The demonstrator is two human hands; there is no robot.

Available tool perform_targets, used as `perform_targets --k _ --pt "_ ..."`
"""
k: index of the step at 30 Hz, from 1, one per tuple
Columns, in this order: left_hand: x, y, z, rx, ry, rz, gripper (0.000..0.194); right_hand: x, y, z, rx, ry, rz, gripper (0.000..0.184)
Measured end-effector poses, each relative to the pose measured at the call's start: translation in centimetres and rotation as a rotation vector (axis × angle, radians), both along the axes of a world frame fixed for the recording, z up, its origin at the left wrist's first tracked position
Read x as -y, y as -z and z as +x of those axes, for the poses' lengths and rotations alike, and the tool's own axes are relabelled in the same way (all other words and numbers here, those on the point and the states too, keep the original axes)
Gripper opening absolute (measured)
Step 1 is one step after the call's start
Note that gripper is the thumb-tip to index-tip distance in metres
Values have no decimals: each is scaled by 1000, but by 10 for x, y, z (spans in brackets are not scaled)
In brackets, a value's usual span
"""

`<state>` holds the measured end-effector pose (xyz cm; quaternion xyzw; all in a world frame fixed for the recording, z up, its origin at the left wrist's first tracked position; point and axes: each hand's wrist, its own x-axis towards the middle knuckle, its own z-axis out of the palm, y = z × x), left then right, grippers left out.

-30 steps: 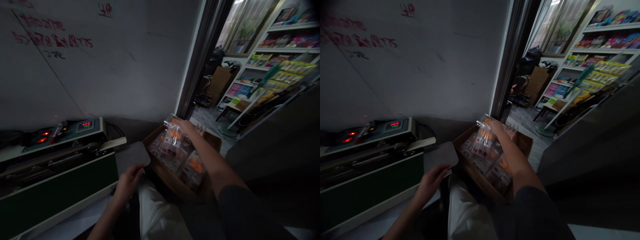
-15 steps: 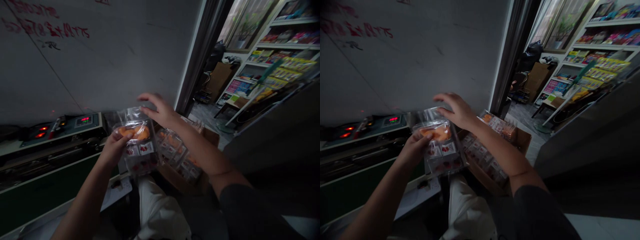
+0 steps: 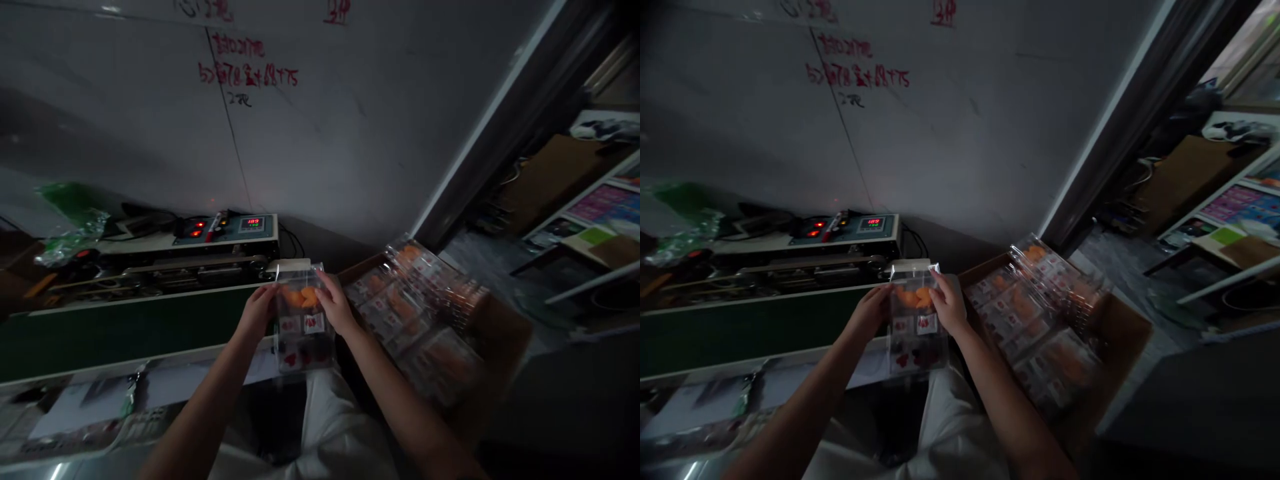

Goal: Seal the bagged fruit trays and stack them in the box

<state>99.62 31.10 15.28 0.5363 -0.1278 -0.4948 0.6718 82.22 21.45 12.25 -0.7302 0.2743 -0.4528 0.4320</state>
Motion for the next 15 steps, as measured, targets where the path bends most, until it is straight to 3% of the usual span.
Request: perform_targets --k 5,10,15 --pt "15 8 16 -66 35 57 35 7 8 4 -71 70 -61 49" --pt "23 7 25 -47 -22 107 28 5 5 8 -104 100 -96 51" --pt "24 3 24 57 -82 43 30 6 9 10 -77 107 -33 56"
